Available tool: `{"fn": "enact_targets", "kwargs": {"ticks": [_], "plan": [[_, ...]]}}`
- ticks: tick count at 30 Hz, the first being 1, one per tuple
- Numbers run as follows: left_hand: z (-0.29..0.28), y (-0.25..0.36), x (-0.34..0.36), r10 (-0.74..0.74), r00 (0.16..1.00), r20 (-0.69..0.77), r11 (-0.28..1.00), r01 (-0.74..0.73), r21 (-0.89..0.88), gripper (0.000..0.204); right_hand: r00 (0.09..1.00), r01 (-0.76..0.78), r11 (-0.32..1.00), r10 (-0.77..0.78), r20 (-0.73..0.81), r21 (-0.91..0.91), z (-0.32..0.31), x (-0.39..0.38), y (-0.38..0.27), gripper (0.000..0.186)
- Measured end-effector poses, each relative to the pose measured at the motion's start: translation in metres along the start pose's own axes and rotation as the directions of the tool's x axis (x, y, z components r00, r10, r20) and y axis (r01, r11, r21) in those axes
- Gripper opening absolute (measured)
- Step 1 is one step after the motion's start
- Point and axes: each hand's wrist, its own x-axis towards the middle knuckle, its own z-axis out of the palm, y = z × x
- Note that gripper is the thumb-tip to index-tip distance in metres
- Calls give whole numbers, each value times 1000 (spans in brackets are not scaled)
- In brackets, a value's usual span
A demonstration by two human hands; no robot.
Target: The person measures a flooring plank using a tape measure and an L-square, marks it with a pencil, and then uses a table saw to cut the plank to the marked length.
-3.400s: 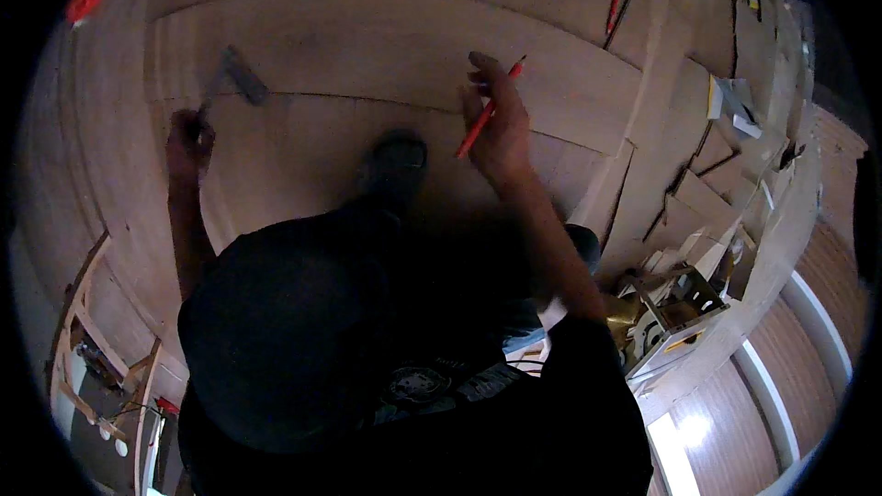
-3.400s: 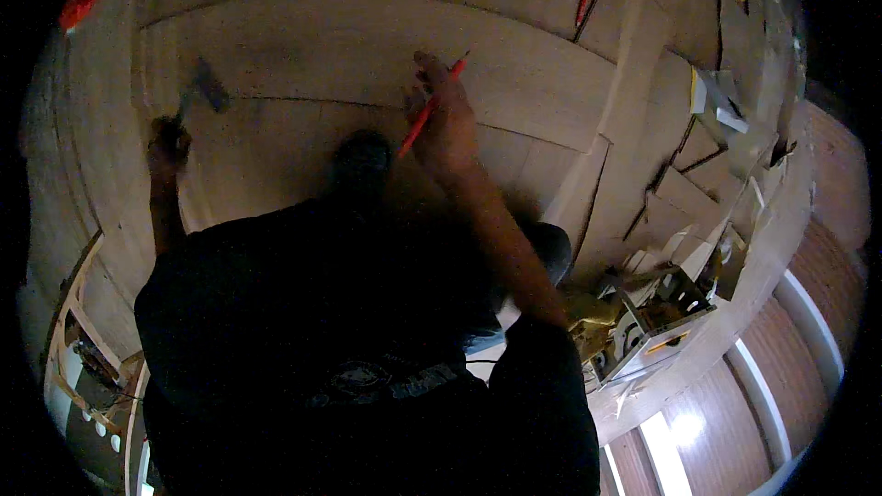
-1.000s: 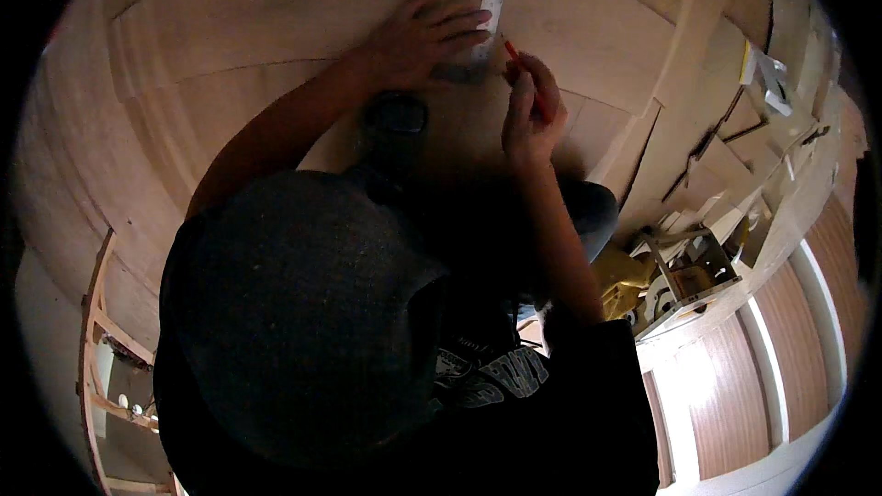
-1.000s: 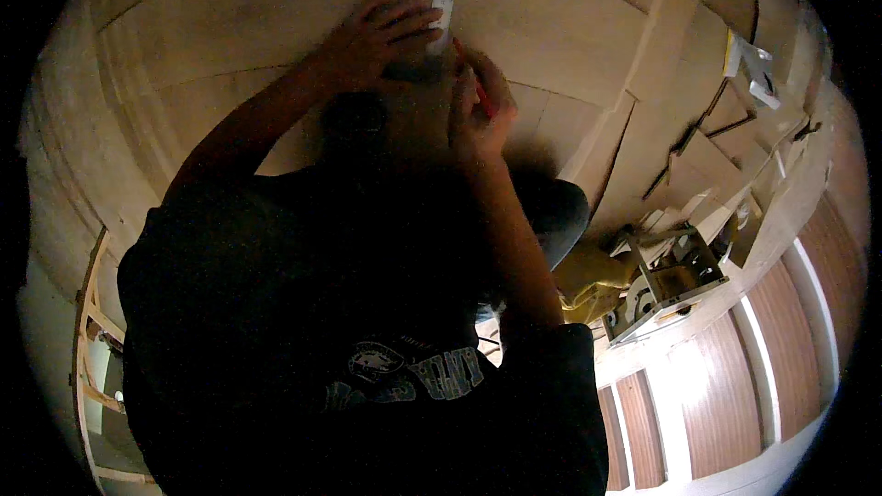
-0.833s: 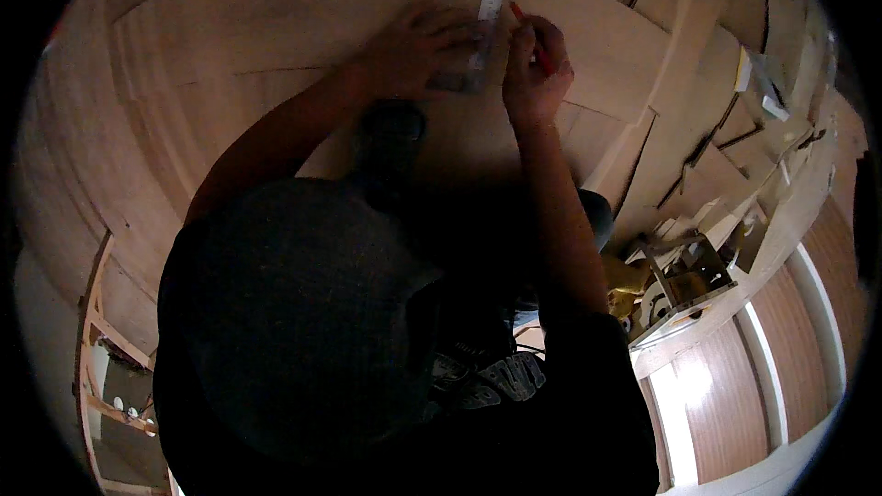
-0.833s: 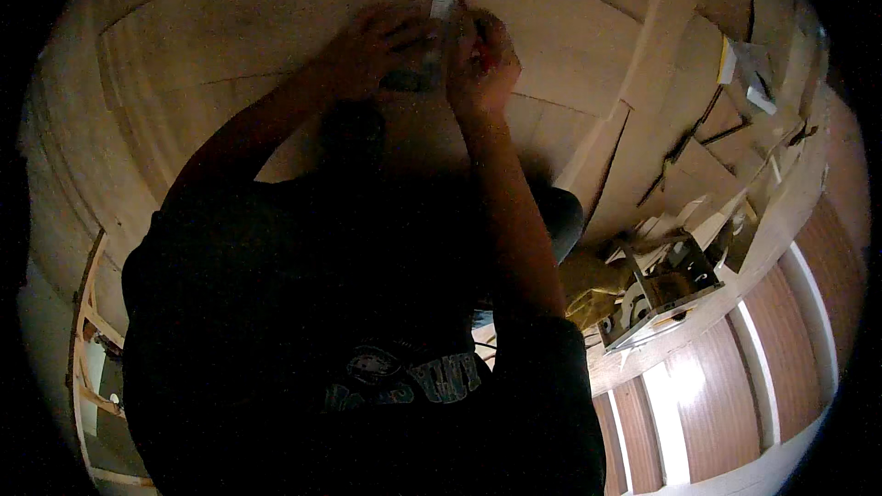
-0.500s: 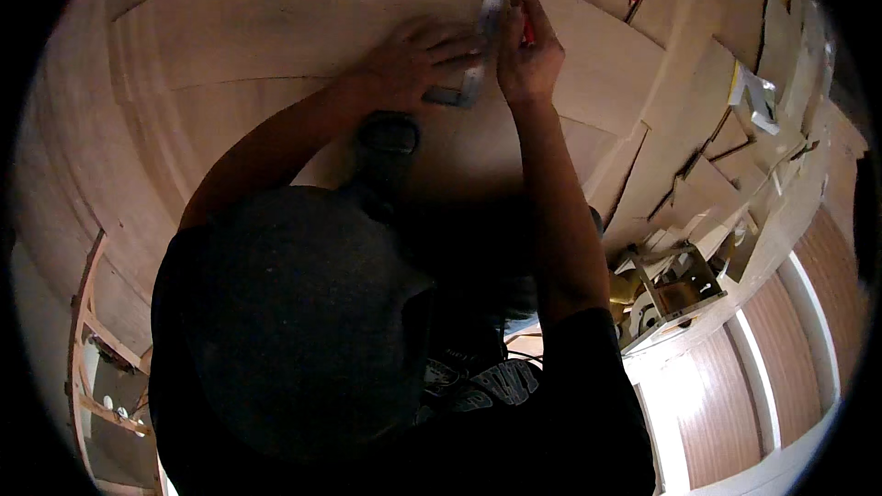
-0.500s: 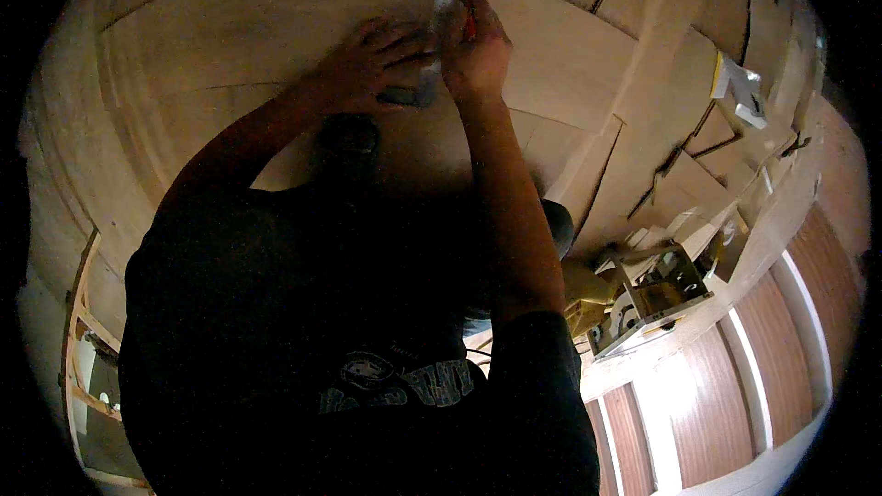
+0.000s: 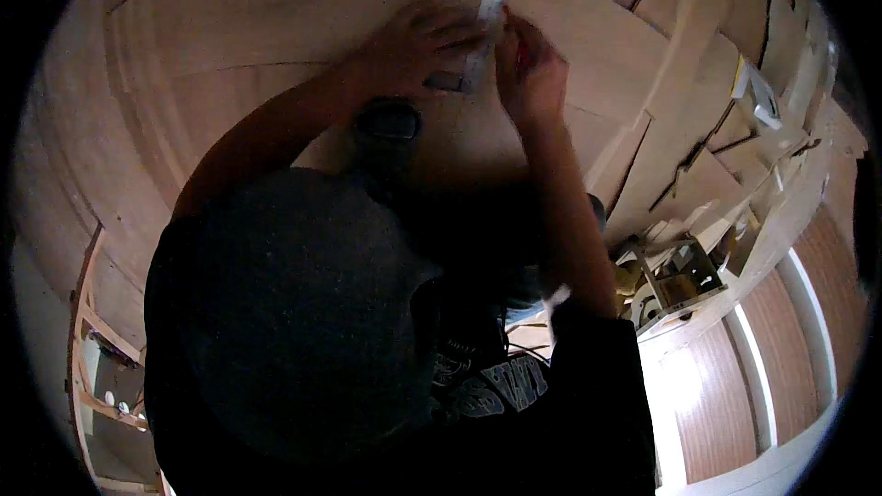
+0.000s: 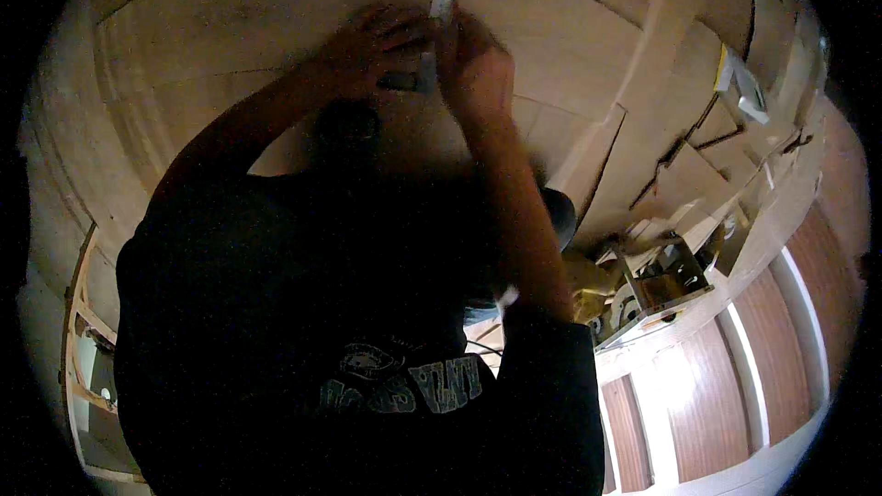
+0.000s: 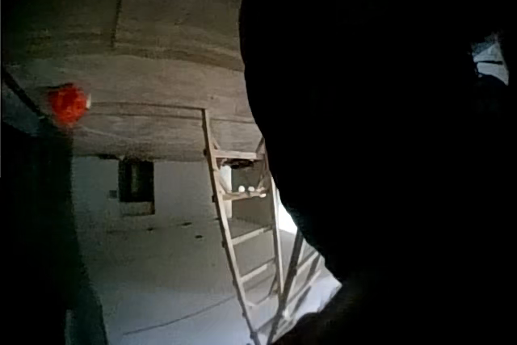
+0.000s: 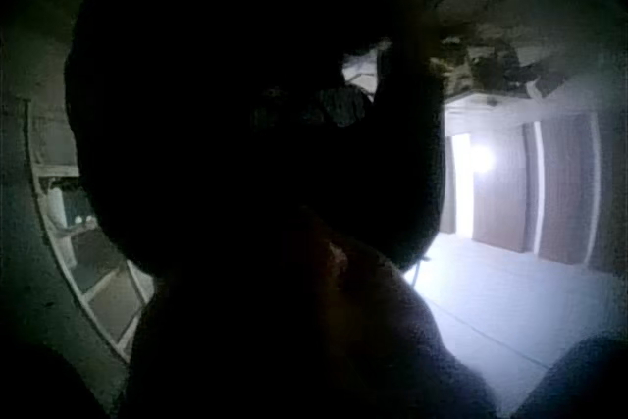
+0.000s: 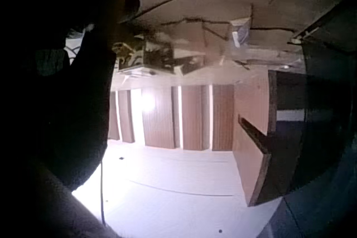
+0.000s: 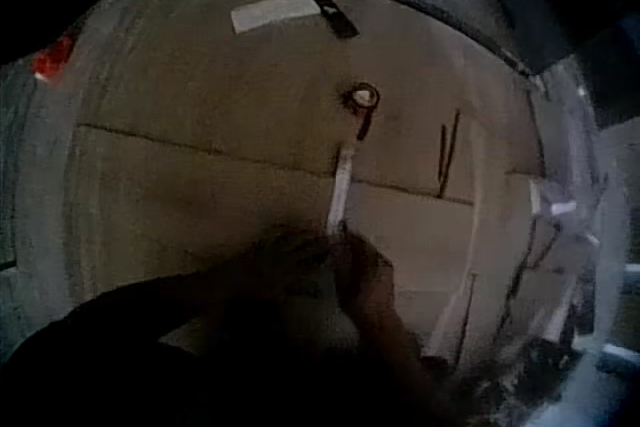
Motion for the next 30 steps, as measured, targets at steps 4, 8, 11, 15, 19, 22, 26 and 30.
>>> {"fn": "enact_targets", "kwargs": {"ticks": [4, 8, 11, 15, 19, 22, 26, 30], "plan": [[0, 2, -1, -40, 999, 7, 999, 40, -13, 101, 998, 57, 990, -61, -22, -130, 1, 48, 5, 30], [-9, 6, -2, -23, 999, 35, 998, 21, 57, 101, 992, 61, 993, -49, 120, -100, -10, 0, 10, 29], [-12, 8, -3, -14, 1000, 14, 997, 13, 79, 100, 920, -161, 976, 202, 336, -145, -19, -97, 5, 29], [-3, 4, 0, 26, 1000, -10, 997, -25, 75, 88, 974, -190, 979, 179, 139, 74, -48, -156, 9, 39], [-2, 1, -25, 61, 997, 41, 998, -62, 9, 65, 902, -384, 895, 416, -114, 226, -82, -126, 42, 38], [-18, 3, -92, -44, 999, -7, 991, 44, 128, 43, 894, -414, 908, 393, -216, -63, -112, -98, 95, 41], [-33, 1, -217, -315, 942, 114, 930, 282, 237, 44, 885, -427, 903, 405, -231, -53, -124, -71, 181, 60], [-12, -6, -288, -625, 756, 194, 779, 592, 205, 44, 851, -447, 863, 492, -185, 237, -125, -57, 239, 62]]}}
